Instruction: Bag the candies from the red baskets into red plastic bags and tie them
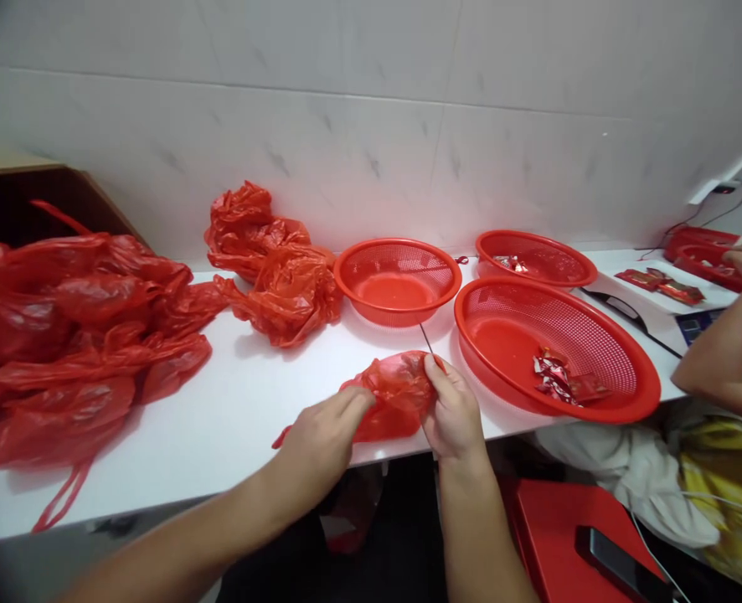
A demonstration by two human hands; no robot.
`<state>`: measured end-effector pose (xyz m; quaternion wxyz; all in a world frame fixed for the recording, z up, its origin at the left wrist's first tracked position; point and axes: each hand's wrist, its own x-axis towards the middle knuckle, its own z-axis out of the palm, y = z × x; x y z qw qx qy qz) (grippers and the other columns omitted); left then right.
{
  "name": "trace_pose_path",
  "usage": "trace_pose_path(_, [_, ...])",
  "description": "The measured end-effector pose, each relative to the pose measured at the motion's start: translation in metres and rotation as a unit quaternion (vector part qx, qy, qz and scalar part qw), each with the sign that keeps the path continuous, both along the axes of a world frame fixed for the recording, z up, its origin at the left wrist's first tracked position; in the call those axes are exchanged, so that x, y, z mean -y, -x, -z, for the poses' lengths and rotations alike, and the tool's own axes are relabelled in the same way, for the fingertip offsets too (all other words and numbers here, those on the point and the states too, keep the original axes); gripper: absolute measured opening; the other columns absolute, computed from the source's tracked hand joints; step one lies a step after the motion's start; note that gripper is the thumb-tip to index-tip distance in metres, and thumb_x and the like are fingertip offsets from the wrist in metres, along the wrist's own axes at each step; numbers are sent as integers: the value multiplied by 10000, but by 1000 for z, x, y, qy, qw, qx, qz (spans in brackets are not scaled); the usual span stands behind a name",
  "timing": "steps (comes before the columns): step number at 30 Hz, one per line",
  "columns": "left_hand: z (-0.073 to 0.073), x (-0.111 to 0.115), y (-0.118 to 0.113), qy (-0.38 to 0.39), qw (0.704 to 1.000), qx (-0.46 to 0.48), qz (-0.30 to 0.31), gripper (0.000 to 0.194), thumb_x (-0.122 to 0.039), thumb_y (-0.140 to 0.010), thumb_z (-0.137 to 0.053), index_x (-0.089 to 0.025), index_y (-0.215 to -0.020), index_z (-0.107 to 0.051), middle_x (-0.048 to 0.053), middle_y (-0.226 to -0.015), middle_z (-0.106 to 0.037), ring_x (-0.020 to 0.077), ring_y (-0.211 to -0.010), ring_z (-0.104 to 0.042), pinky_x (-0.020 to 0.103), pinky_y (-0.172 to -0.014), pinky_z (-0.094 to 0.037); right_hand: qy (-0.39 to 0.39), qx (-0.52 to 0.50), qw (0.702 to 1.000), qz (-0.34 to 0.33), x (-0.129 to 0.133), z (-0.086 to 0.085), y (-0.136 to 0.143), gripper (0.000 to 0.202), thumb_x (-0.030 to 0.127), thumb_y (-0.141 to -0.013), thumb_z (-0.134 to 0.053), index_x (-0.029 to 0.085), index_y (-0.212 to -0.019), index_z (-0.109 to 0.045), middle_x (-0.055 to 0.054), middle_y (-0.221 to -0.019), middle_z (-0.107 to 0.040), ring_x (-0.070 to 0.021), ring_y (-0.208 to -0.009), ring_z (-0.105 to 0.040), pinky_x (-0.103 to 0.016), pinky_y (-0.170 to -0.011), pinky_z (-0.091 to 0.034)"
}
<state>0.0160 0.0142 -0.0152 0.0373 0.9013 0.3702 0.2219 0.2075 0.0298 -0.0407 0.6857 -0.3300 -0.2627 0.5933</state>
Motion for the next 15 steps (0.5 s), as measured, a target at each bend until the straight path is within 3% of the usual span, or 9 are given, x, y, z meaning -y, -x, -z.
trace_pose_path(2, [26,-9,-11,31,992,-109,-59,349,53,-907,-402,-124,-1078,-651,128,-991,-725,257,-844,-722,360,-701,-583,0,3,1000,-9,2,-2,-1,260,448,-876,-796,200,-952,-812,-62,-910,-806,-219,-834,-770,-383,-875,-633])
trace_pose_path(4, [37,-25,-13,56,976,-183,-102,461,32,-906,-428,-92,-1312,-606,184,-1066,-734,309,-886,-748,401,-703,-586,-7,5,1000,5,3,-2,-7,290,483,-879,-776,211,-974,-815,-63,-938,-810,-226,-861,-772,-400,-883,-631])
trace_pose_path(7, [26,-48,-7,95,961,-231,-119,717,-273,-924,-652,-131,-1585,-411,256,-1169,-719,393,-921,-754,467,-732,-578,-22,18,998,64,-3,-3,-28,269,475,-877,-757,232,-984,-800,-52,-964,-804,-227,-911,-764,-410,-887,-621])
trace_pose_path(9, [11,-58,-3,125,950,-258,-122,924,-471,-792,-798,-153,-1582,-438,282,-1198,-706,434,-911,-747,494,-732,-567,-24,45,994,97,-5,-8,-44,268,476,-875,-730,226,-962,-777,-60,-973,-789,-237,-927,-751,-428,-869,-613])
trace_pose_path(11, [-2,-63,-2,139,938,-290,-128,958,-507,-679,-866,-174,-1513,-533,283,-1202,-705,444,-916,-740,500,-746,-558,-31,118,975,186,2,-18,-50,273,472,-876,-706,215,-957,-749,-69,-994,-762,-238,-916,-728,-427,-843,-598])
trace_pose_path(12, [-6,-66,-3,138,933,-307,-130,933,-492,-639,-889,-182,-1463,-581,276,-1186,-712,440,-923,-735,498,-758,-553,-43,176,947,265,11,-26,-47,258,452,-879,-706,211,-967,-733,-72,-1018,-743,-234,-932,-714,-419,-853,-585])
trace_pose_path(14, [-7,-69,-8,125,926,-334,-120,852,-447,-579,-924,-191,-1348,-662,257,-1157,-726,422,-935,-727,492,-793,-539,-90,312,845,426,34,-42,-28,157,356,-894,-715,217,-966,-699,-66,-1059,-702,-223,-986,-681,-396,-901,-552])
trace_pose_path(15, [-5,-70,-11,119,925,-344,-108,784,-408,-558,-936,-190,-1273,-699,242,-1129,-738,417,-939,-722,502,-822,-528,-125,378,796,455,46,-50,-14,92,309,-912,-699,223,-939,-681,-66,-1070,-685,-228,-1026,-666,-396,-930,-538])
